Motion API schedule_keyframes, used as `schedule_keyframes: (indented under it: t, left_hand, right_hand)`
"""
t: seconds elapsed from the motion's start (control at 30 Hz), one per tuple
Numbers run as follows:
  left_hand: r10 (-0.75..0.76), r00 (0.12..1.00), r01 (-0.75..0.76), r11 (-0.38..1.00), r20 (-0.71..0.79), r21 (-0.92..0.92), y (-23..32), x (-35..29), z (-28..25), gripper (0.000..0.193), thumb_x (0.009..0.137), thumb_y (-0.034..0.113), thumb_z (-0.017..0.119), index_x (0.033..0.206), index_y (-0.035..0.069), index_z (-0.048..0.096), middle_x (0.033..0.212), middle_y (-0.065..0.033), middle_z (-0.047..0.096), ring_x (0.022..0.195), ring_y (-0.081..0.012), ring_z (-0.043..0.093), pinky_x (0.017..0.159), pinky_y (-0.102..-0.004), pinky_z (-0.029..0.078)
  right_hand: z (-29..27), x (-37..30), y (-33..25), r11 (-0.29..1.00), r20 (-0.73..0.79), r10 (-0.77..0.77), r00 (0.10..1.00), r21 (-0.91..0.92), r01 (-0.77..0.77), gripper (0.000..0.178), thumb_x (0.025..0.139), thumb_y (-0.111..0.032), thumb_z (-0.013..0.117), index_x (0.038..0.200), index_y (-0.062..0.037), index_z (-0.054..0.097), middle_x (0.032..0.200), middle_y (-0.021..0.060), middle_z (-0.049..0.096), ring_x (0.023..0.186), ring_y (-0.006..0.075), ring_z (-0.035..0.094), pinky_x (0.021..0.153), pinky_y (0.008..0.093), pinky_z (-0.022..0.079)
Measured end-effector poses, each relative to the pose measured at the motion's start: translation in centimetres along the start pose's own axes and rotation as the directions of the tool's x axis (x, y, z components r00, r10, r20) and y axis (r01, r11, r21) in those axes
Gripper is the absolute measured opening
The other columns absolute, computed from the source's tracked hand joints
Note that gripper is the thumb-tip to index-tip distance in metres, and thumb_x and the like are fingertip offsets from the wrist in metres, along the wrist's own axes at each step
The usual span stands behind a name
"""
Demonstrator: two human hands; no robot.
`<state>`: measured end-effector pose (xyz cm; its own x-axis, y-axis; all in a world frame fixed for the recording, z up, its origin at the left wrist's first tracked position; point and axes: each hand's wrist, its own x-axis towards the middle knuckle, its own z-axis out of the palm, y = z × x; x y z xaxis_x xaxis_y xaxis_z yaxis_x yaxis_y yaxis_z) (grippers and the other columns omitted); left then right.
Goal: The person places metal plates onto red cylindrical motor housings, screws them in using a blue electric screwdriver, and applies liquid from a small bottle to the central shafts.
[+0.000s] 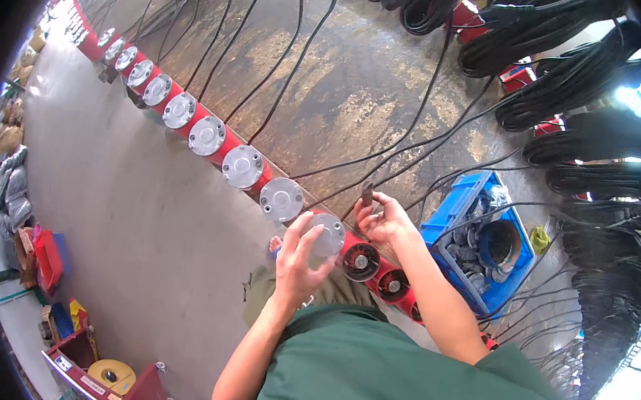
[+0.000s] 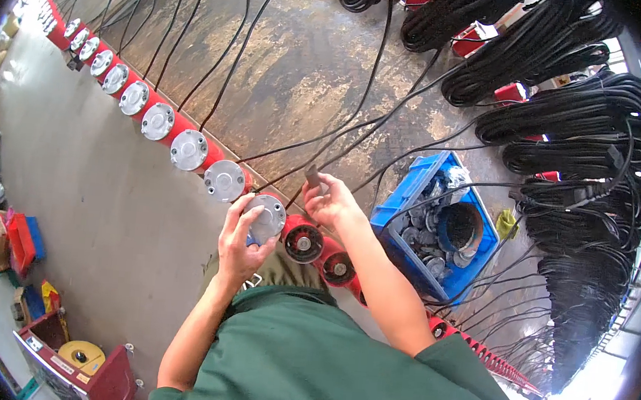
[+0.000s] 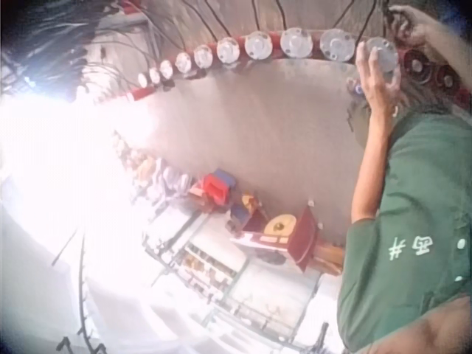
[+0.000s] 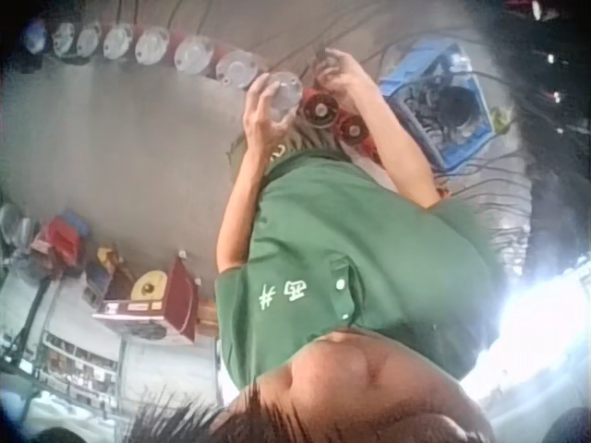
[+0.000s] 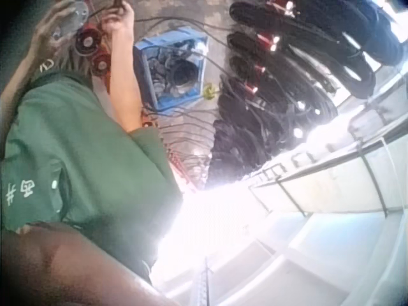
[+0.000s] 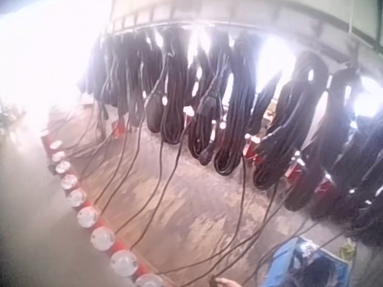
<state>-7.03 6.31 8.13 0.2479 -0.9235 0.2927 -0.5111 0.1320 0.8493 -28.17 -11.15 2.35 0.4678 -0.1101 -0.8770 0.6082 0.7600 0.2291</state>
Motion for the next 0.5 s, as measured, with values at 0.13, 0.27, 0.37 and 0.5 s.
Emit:
schedule_keyframes:
  t: [0.13, 0.27, 0.37, 0.5]
  left_hand:
    - [0.021, 1.0, -0.022, 0.998, -0.004, -0.054, -0.3, -0.2, 0.3, 0.089, 0.07, 0.016, 0.094, 0.147, 0.004, 0.051, 0.148, -0.0217, 0.056, 0.135, -0.0407, 0.057, 0.11, -0.0475, 0.05]
    - [-0.004, 1.0, 0.002, 0.999, -0.023, -0.049, -1.1, -0.5, 0.7, 0.108, 0.071, 0.025, 0.097, 0.158, 0.003, 0.037, 0.15, -0.0237, 0.052, 0.138, -0.0403, 0.055, 0.113, -0.048, 0.048]
    - [-0.058, 0.997, 0.054, 0.994, -0.041, -0.091, -2.0, -0.9, 1.6, 0.11, 0.069, 0.028, 0.099, 0.157, -0.001, 0.038, 0.148, -0.0232, 0.055, 0.135, -0.0393, 0.057, 0.113, -0.0464, 0.048]
    - [-0.088, 0.994, 0.075, 0.982, -0.067, -0.175, -1.9, -0.6, 2.4, 0.106, 0.069, 0.026, 0.099, 0.154, -0.002, 0.043, 0.144, -0.022, 0.059, 0.131, -0.0375, 0.061, 0.112, -0.0448, 0.049]
  right_hand:
    - [-1.2, -1.7, 0.2, 0.997, -0.011, -0.068, 0.998, 0.028, 0.068, 0.028, 0.097, -0.028, 0.061, 0.104, -0.0008, 0.059, 0.083, 0.0061, 0.058, 0.061, 0.0146, 0.047, 0.049, 0.0278, 0.038]
    - [-3.4, -9.3, 2.2, 0.989, 0.404, 0.023, 0.914, -0.141, 0.037, 0.027, 0.095, -0.021, 0.057, 0.112, 0.0003, 0.055, 0.083, -0.0004, 0.054, 0.067, 0.0129, 0.047, 0.055, 0.0267, 0.04]
    - [-1.9, -18.0, 8.0, 0.622, 0.393, -0.286, 0.874, -0.617, 0.482, 0.017, 0.104, -0.019, 0.054, 0.111, -0.0039, 0.057, 0.08, -0.001, 0.05, 0.071, 0.0114, 0.048, 0.06, 0.0259, 0.044]
    - [-4.0, -19.8, 10.5, 0.153, 0.302, -0.473, 0.828, -0.897, 0.415, 0.022, 0.108, -0.024, 0.062, 0.116, -0.0033, 0.062, 0.078, -0.0028, 0.053, 0.072, 0.0083, 0.053, 0.062, 0.0282, 0.048]
